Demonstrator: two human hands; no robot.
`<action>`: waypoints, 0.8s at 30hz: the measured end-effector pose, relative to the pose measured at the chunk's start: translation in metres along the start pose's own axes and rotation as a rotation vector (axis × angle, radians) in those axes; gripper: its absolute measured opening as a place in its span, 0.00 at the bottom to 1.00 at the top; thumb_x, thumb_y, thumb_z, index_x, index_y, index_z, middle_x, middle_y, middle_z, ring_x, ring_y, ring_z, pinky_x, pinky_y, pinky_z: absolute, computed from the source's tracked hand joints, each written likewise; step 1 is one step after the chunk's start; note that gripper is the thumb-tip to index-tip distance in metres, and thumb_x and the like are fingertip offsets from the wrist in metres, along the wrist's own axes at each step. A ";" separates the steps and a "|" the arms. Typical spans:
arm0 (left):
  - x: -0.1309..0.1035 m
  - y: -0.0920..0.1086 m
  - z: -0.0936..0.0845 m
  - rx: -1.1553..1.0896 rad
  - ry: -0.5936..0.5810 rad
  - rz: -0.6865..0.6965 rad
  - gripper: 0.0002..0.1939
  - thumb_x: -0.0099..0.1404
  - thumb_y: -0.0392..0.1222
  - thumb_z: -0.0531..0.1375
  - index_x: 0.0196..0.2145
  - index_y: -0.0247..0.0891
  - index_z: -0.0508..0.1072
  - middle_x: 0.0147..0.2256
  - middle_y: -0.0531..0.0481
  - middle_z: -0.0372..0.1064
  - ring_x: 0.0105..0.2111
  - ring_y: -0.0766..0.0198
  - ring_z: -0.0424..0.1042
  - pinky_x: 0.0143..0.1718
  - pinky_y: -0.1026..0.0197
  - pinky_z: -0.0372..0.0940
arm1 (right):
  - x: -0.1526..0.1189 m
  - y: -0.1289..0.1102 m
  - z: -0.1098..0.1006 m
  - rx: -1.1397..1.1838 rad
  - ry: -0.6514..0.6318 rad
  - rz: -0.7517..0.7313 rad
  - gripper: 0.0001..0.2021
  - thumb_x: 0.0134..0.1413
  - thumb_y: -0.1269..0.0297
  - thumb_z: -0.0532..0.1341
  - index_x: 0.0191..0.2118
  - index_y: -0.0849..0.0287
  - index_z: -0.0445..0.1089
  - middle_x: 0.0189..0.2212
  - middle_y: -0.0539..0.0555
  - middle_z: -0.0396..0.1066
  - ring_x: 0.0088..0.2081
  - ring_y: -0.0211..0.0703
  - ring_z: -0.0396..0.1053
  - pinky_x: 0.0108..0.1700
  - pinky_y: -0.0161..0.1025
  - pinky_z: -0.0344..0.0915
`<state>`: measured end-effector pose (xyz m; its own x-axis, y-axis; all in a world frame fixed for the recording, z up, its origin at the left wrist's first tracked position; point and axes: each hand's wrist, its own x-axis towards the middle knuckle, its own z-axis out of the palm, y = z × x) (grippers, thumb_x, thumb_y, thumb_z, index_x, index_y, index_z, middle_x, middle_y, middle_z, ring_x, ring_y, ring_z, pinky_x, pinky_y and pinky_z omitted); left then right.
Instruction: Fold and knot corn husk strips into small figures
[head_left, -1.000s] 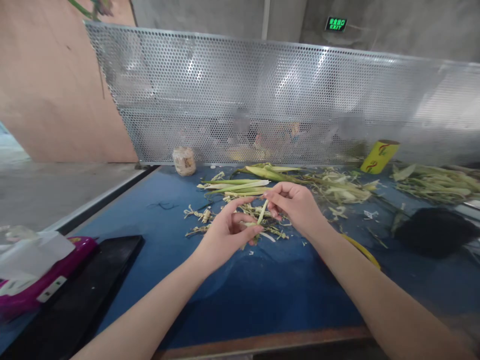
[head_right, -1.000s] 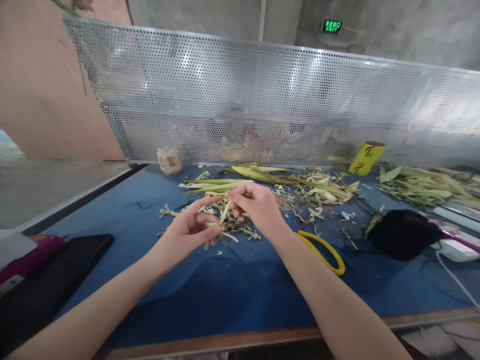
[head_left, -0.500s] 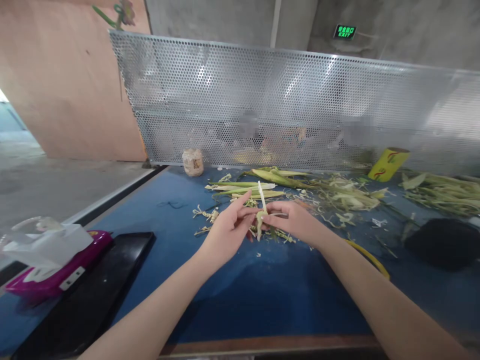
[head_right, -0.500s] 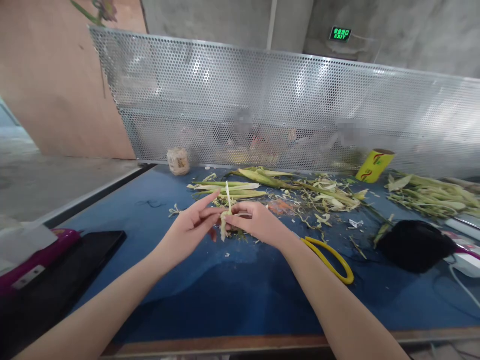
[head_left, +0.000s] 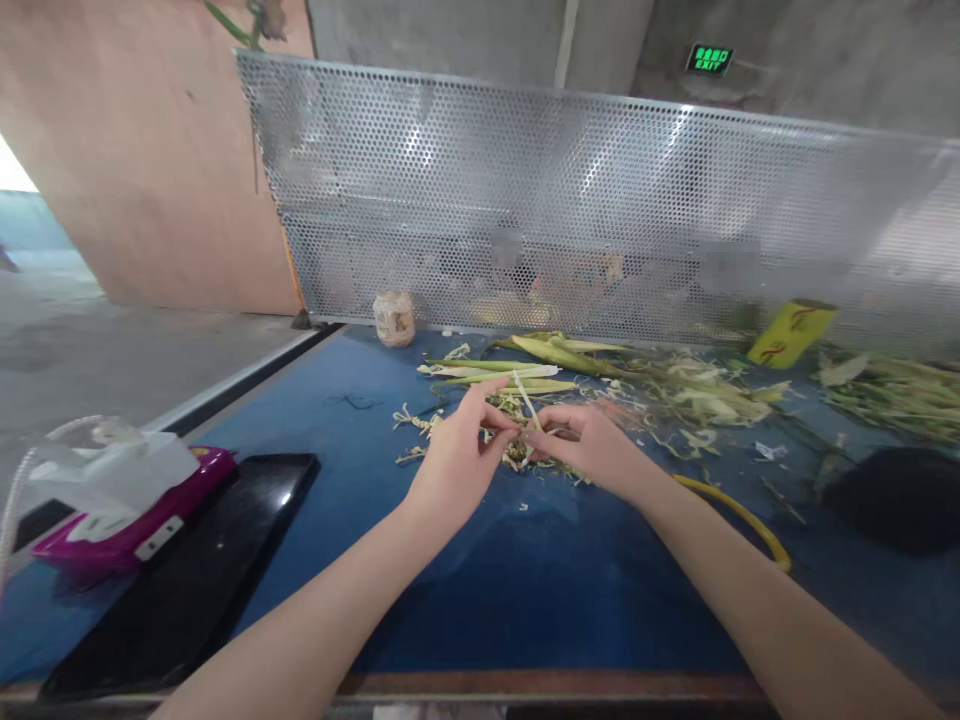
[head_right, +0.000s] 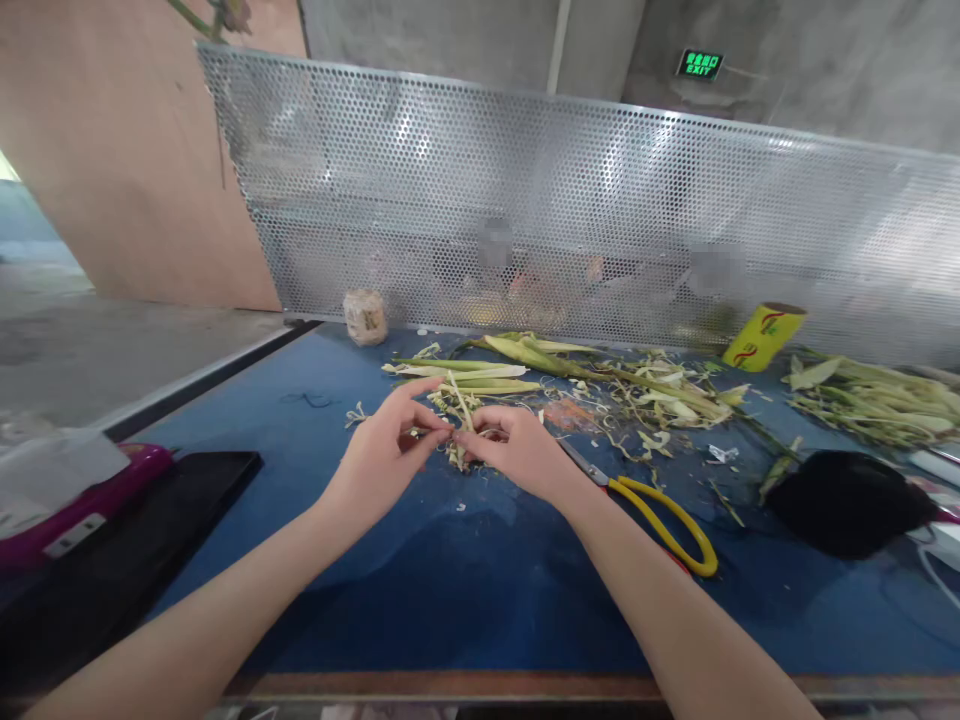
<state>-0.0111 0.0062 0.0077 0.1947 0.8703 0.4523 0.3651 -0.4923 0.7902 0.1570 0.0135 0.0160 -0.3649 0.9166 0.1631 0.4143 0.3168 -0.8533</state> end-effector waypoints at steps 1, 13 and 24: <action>0.001 0.000 -0.001 -0.004 0.019 -0.014 0.22 0.57 0.34 0.55 0.50 0.42 0.59 0.27 0.55 0.68 0.28 0.67 0.68 0.30 0.63 0.64 | 0.000 0.000 0.000 0.003 0.008 0.005 0.08 0.48 0.60 0.59 0.24 0.58 0.65 0.22 0.48 0.69 0.28 0.38 0.69 0.35 0.36 0.62; -0.003 0.003 0.009 -0.316 0.013 -0.154 0.47 0.48 0.40 0.64 0.59 0.35 0.41 0.29 0.52 0.67 0.29 0.66 0.69 0.32 0.61 0.66 | 0.000 0.003 0.003 0.352 0.090 0.005 0.09 0.44 0.59 0.63 0.29 0.59 0.68 0.28 0.50 0.72 0.31 0.37 0.68 0.37 0.36 0.63; -0.001 0.001 0.006 -0.507 -0.077 -0.323 0.53 0.46 0.34 0.66 0.60 0.32 0.36 0.22 0.55 0.69 0.23 0.66 0.70 0.26 0.64 0.64 | -0.002 0.003 0.002 0.302 0.053 0.061 0.10 0.40 0.62 0.65 0.32 0.59 0.70 0.28 0.51 0.72 0.31 0.40 0.69 0.39 0.41 0.64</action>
<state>-0.0056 0.0052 0.0061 0.2182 0.9657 0.1409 -0.0588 -0.1311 0.9896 0.1573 0.0125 0.0125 -0.3000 0.9455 0.1263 0.1643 0.1816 -0.9695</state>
